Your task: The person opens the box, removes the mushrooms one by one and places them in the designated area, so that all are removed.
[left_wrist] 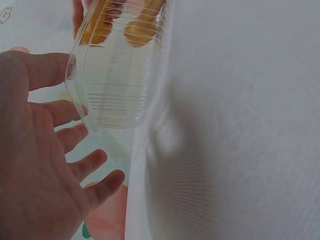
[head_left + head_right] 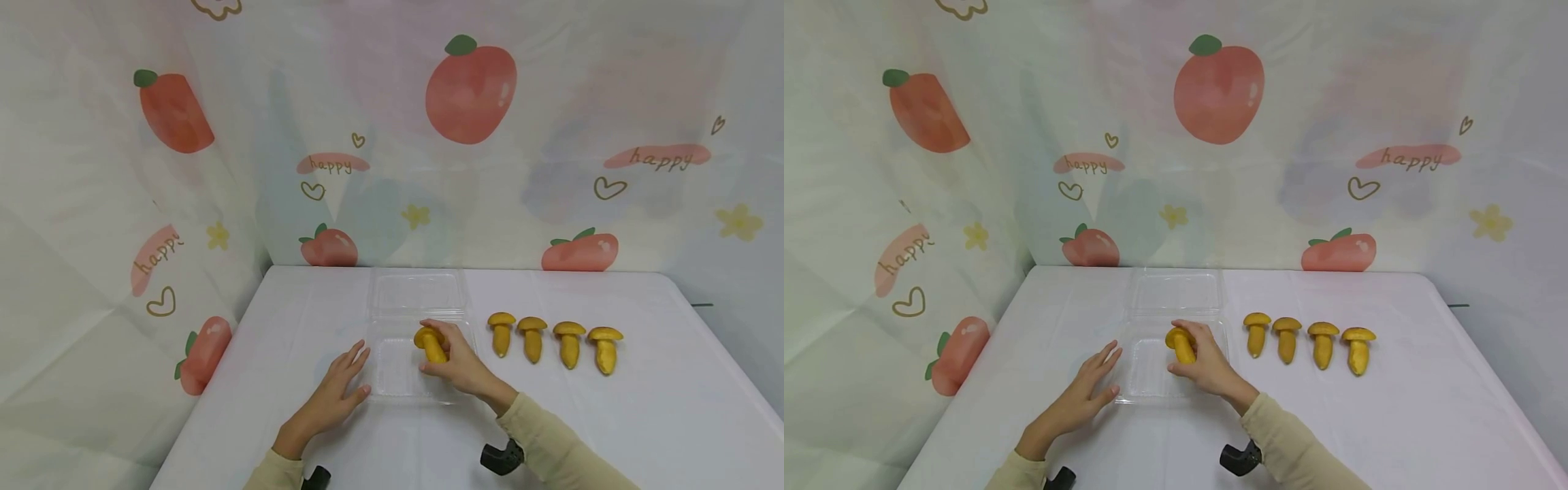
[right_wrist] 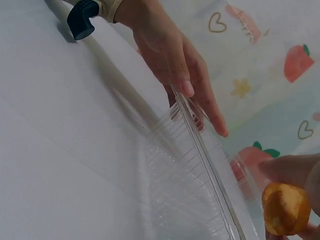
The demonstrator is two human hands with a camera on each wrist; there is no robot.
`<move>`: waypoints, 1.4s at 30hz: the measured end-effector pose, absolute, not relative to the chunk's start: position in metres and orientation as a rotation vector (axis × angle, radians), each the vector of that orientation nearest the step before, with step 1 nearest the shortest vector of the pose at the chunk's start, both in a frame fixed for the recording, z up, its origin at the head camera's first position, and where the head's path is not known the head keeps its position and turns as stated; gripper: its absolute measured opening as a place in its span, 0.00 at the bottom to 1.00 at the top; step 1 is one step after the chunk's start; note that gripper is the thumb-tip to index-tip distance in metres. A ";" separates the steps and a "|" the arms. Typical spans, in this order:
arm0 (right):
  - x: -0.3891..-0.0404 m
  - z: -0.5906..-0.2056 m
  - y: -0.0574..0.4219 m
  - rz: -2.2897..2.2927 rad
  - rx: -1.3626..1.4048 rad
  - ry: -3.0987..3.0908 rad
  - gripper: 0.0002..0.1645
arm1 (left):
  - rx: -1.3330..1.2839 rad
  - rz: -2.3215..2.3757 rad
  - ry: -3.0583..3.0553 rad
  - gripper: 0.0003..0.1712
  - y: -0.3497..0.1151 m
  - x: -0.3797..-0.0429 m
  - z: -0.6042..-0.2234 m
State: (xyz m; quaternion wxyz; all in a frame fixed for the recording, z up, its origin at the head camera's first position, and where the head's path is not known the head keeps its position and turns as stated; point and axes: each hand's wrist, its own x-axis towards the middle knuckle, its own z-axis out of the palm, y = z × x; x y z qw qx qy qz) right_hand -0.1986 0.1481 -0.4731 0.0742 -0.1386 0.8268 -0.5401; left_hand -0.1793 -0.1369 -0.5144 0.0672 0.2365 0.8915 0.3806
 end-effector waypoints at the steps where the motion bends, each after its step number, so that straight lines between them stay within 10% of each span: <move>1: -0.199 -0.473 0.148 -1.633 -0.413 2.488 0.43 | 0.712 1.149 2.687 0.38 -0.137 -0.179 -0.514; 42: -0.185 -0.450 0.228 -1.760 -0.467 2.545 0.31 | 0.733 1.134 2.676 0.38 -0.137 -0.180 -0.515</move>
